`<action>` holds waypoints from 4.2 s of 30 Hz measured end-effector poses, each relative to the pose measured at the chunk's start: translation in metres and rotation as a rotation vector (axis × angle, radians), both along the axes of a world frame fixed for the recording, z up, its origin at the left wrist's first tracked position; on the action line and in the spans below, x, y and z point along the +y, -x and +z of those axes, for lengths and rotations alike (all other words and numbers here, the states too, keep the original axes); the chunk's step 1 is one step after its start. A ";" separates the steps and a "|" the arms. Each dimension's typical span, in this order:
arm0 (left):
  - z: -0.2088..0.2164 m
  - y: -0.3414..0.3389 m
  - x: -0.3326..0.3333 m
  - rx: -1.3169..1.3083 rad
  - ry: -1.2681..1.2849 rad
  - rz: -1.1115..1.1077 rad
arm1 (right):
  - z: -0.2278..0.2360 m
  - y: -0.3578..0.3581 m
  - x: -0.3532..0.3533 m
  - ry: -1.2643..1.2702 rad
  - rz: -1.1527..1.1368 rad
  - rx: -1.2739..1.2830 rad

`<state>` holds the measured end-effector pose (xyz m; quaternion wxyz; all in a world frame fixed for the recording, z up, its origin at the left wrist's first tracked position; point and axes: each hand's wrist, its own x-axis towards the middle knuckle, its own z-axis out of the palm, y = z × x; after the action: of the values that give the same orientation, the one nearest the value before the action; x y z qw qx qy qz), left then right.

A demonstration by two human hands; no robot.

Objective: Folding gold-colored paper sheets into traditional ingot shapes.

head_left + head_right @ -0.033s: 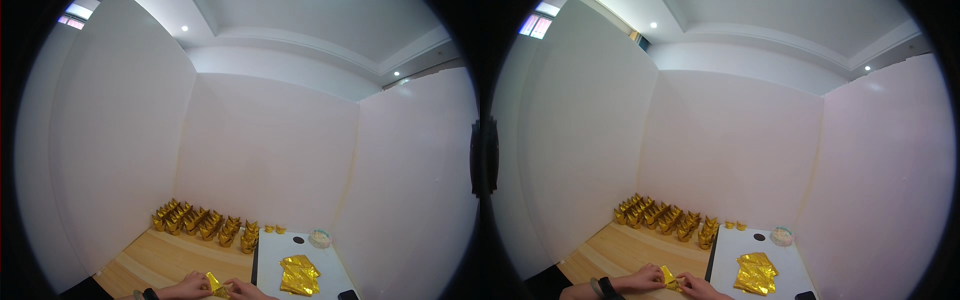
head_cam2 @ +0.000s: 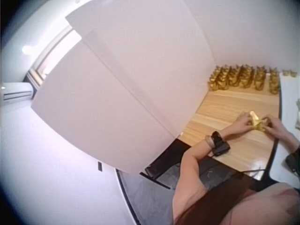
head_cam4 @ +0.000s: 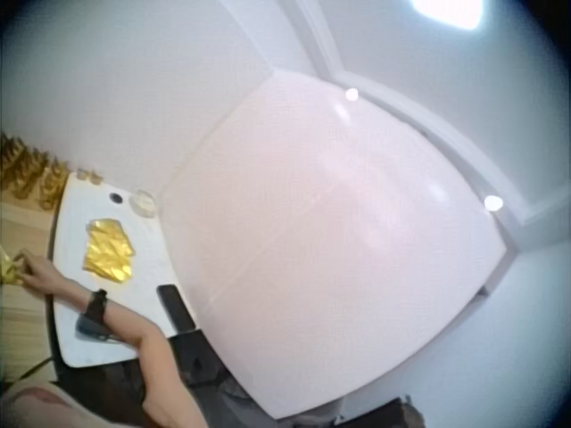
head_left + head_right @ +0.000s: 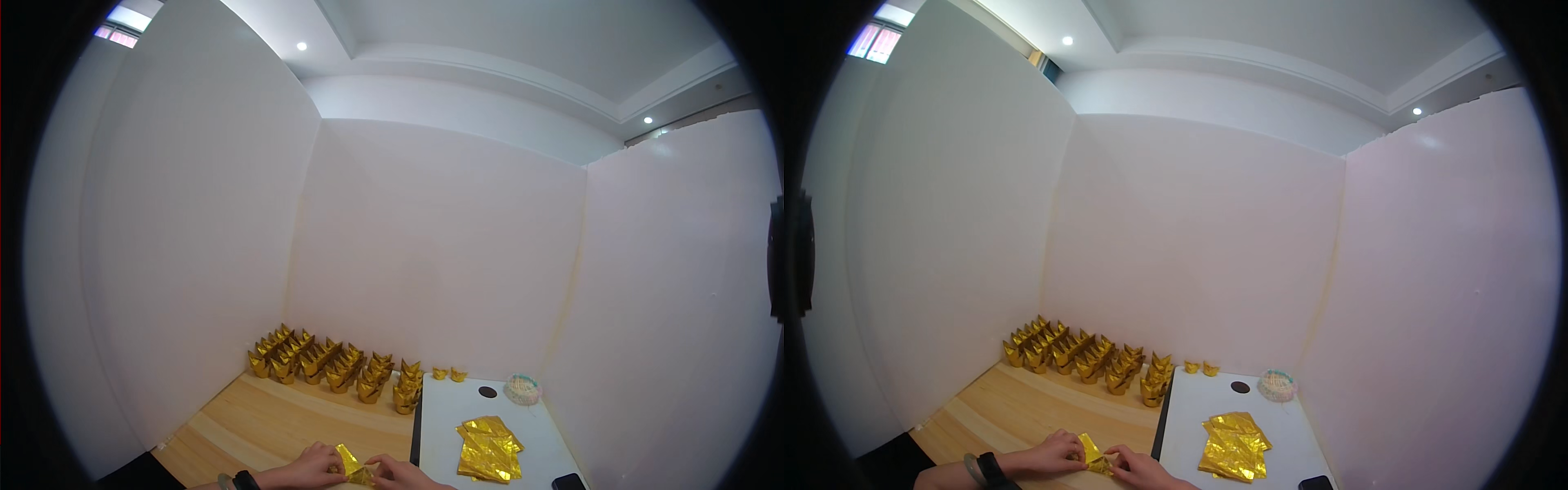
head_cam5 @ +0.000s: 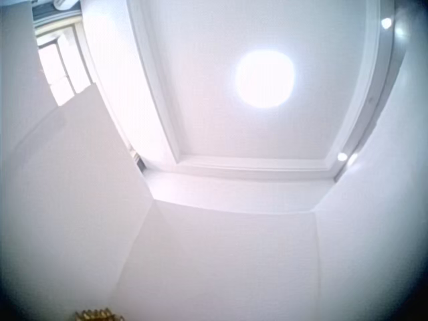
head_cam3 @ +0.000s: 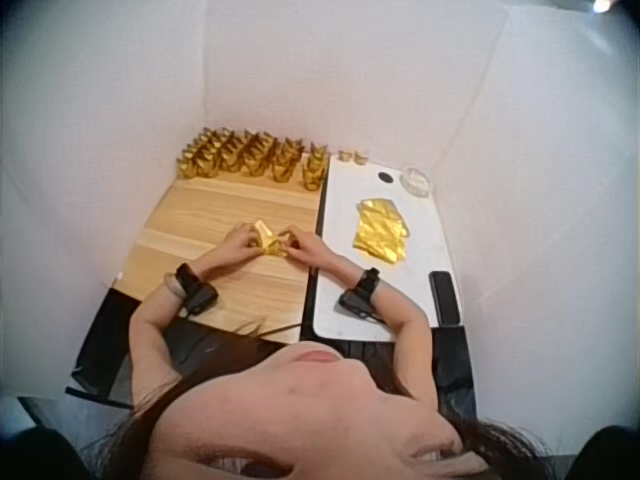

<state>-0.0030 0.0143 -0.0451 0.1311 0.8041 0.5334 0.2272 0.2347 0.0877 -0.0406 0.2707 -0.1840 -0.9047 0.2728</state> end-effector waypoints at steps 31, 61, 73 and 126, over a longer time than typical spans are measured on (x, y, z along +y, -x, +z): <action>-0.019 0.008 0.010 0.051 -0.073 -0.025 | 0.001 0.000 0.000 -0.074 -0.007 -0.081; -0.008 0.000 -0.005 0.025 -0.036 -0.005 | 0.020 0.003 -0.008 0.097 -0.026 -0.279; 0.016 -0.010 -0.007 -0.110 -0.130 -0.261 | 0.022 0.000 0.000 -0.322 0.126 -0.032; 0.012 0.008 0.001 -0.160 -0.039 -0.068 | 0.029 -0.004 0.000 0.266 0.103 -0.013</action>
<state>-0.0110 0.0151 -0.0329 0.1653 0.8035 0.4889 0.2967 0.2386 0.0875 -0.0114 0.2234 -0.1734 -0.8706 0.4026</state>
